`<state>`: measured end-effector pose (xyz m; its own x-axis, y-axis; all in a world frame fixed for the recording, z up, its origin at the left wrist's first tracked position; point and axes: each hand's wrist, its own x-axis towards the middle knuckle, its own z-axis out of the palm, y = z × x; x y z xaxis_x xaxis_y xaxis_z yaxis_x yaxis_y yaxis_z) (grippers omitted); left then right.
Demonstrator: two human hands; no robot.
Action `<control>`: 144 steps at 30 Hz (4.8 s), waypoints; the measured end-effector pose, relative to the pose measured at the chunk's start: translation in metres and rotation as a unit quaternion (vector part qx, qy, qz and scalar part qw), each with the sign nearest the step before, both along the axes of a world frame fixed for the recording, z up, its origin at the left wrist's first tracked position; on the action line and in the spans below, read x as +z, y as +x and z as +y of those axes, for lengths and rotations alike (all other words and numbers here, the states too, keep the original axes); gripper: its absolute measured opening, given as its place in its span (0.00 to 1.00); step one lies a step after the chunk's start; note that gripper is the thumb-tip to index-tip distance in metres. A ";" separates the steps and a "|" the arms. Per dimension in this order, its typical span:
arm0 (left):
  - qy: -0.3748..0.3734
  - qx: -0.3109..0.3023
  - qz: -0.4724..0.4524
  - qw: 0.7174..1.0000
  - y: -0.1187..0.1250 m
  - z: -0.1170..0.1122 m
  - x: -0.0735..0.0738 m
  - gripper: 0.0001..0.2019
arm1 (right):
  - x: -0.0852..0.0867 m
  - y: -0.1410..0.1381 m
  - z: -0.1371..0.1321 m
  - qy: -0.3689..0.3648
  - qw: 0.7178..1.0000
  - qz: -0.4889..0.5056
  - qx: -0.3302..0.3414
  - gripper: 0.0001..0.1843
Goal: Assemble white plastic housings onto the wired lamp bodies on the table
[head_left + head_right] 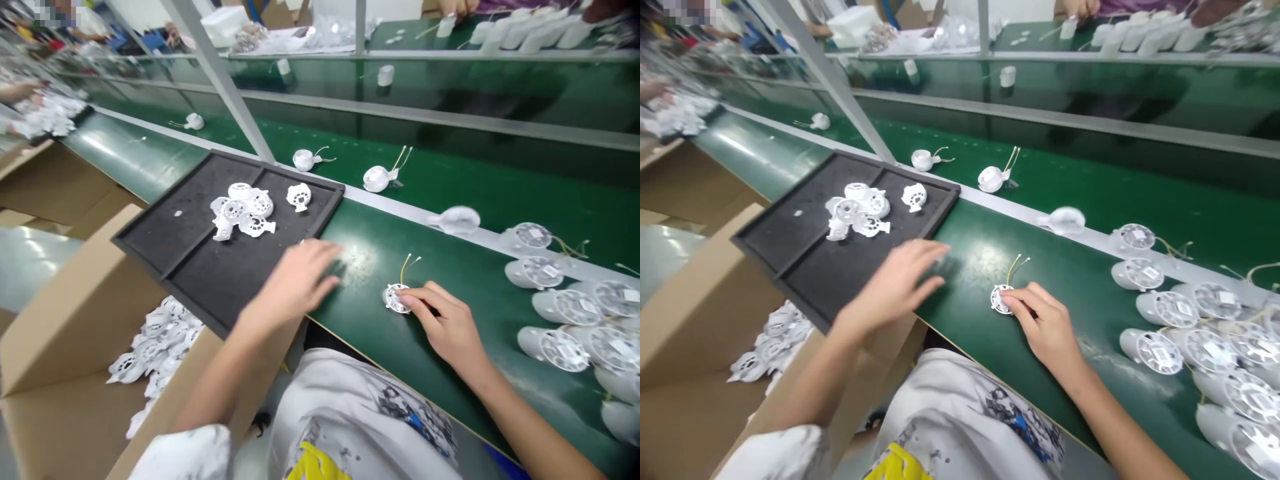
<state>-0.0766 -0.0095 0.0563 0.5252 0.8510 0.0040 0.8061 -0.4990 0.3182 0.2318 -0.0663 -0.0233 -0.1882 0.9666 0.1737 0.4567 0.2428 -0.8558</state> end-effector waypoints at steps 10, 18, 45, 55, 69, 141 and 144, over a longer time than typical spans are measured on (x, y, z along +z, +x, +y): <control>0.187 0.240 0.043 0.952 -0.118 0.048 -0.022 0.23 | 0.014 0.007 0.005 -0.043 0.997 -0.040 0.042 0.15; 0.202 0.301 -0.374 0.854 0.024 -0.074 -0.027 0.20 | 0.025 -0.013 -0.020 0.107 0.992 -0.021 0.070 0.32; -0.051 -0.012 -0.235 0.971 0.076 -0.037 -0.065 0.41 | 0.034 0.065 -0.039 -0.055 0.966 -0.248 -0.042 0.32; -0.023 -0.007 -0.183 0.983 0.101 -0.032 -0.091 0.49 | 0.027 -0.009 0.001 0.048 0.990 -0.131 -0.006 0.28; -0.021 -0.004 -0.165 0.986 0.105 -0.032 -0.093 0.48 | 0.023 -0.011 0.002 0.034 0.980 -0.195 -0.009 0.28; -0.088 -0.055 -0.345 0.933 0.103 -0.006 -0.070 0.13 | 0.028 0.053 -0.043 -0.094 0.968 -0.222 -0.070 0.26; -0.087 -0.070 -0.296 0.949 0.097 -0.009 -0.070 0.21 | 0.035 0.041 -0.028 -0.082 0.980 -0.156 -0.092 0.28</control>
<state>0.0206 -0.0186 -0.0139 0.5827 0.7879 0.1990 0.3910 -0.4865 0.7813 0.2730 -0.0943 0.0115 -0.0263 0.9993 -0.0259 0.7259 0.0013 -0.6878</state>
